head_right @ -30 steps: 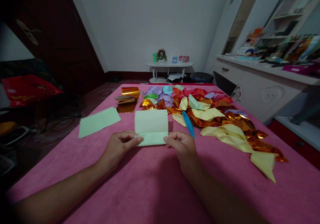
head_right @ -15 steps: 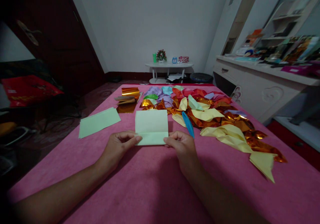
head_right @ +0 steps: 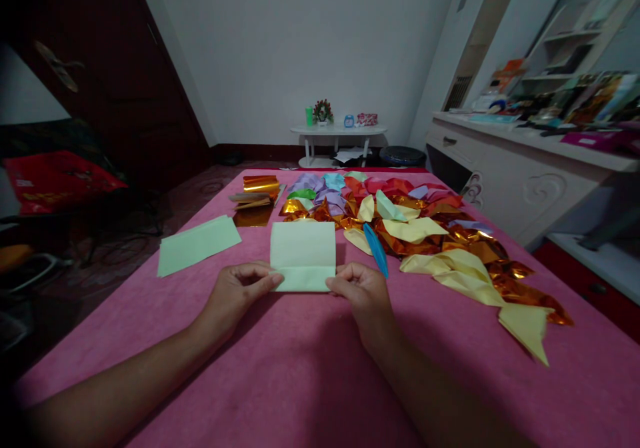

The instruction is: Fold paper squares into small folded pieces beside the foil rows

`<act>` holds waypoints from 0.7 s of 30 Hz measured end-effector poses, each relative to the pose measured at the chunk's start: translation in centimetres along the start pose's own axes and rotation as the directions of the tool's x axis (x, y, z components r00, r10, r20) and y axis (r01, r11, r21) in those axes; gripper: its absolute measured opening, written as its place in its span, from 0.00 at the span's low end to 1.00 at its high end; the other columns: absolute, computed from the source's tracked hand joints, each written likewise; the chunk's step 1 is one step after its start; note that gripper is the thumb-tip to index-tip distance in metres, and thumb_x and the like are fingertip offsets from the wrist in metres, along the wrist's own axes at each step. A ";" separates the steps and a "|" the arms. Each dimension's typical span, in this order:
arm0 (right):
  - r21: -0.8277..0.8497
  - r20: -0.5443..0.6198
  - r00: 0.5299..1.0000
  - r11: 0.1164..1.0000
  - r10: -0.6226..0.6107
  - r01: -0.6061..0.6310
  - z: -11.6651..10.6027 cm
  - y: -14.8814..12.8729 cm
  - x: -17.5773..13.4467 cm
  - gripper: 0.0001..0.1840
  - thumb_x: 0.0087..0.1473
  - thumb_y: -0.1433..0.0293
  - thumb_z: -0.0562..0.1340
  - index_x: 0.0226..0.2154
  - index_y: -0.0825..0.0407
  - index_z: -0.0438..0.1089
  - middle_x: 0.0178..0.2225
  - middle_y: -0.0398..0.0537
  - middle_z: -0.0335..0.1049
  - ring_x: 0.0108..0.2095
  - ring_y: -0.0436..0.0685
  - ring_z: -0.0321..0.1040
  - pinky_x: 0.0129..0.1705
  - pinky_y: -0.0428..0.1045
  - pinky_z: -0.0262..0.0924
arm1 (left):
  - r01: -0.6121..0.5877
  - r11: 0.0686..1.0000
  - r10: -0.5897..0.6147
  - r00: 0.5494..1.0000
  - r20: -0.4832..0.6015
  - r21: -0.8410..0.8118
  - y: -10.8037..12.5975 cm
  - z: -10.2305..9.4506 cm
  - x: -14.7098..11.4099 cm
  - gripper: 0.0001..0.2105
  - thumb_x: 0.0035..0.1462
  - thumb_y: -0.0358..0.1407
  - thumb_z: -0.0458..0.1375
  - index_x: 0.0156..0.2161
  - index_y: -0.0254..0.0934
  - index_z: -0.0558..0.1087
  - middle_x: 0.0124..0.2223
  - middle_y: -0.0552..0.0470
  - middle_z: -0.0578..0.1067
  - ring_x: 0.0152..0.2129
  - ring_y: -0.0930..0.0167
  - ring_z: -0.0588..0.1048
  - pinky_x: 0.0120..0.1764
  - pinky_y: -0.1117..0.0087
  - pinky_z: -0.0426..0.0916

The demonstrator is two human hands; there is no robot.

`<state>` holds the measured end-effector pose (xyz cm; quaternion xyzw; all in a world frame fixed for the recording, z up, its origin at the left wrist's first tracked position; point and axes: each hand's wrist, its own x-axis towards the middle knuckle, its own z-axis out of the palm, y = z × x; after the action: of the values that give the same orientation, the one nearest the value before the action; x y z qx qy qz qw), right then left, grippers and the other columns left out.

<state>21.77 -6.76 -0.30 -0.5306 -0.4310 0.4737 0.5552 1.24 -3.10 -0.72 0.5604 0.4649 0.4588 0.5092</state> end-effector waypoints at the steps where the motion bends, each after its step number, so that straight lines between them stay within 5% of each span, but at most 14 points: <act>1: -0.004 0.008 1.000 1.000 -0.005 0.005 0.1 -0.1 -0.1 0.12 0.39 0.67 0.67 0.14 0.53 0.65 0.22 0.44 0.68 0.26 0.52 0.61 0.29 0.48 0.52 | -0.006 1.000 0.006 1.000 0.003 -0.007 -0.1 0.0 0.0 0.07 0.43 0.36 0.66 0.23 0.33 0.77 0.27 0.51 0.76 0.24 0.74 0.70 0.27 0.76 0.63; 10: -0.023 0.056 0.998 1.000 -0.010 0.011 0.2 0.1 0.0 0.14 0.41 0.63 0.68 0.21 0.53 0.65 0.20 0.41 0.65 0.24 0.50 0.61 0.28 0.46 0.54 | -0.023 0.999 0.022 1.000 -0.010 -0.037 -0.6 -0.3 0.3 0.07 0.44 0.36 0.66 0.24 0.33 0.77 0.28 0.52 0.76 0.25 0.75 0.70 0.30 0.77 0.63; 18: 0.058 -0.014 0.992 0.990 -0.127 0.128 0.4 1.3 0.3 0.21 0.39 0.65 0.70 0.36 0.49 0.65 0.31 0.42 0.67 0.25 0.49 0.64 0.27 0.45 0.60 | 0.015 0.998 -0.015 1.000 0.003 -0.057 -0.4 -0.2 0.2 0.08 0.44 0.37 0.66 0.24 0.33 0.77 0.27 0.53 0.75 0.25 0.76 0.69 0.29 0.77 0.61; 21: 0.074 0.046 0.990 0.989 -0.135 0.132 0.4 1.2 0.2 0.20 0.40 0.66 0.70 0.37 0.48 0.66 0.32 0.43 0.70 0.28 0.51 0.67 0.31 0.46 0.62 | 0.029 0.998 -0.028 1.000 0.004 -0.059 -0.3 -0.2 0.1 0.09 0.44 0.37 0.67 0.23 0.32 0.76 0.26 0.53 0.74 0.24 0.76 0.68 0.28 0.77 0.61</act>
<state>21.29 -6.53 -1.47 -0.4686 -0.4625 0.4637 0.5929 1.05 -2.91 -0.98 0.5390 0.4582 0.4643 0.5329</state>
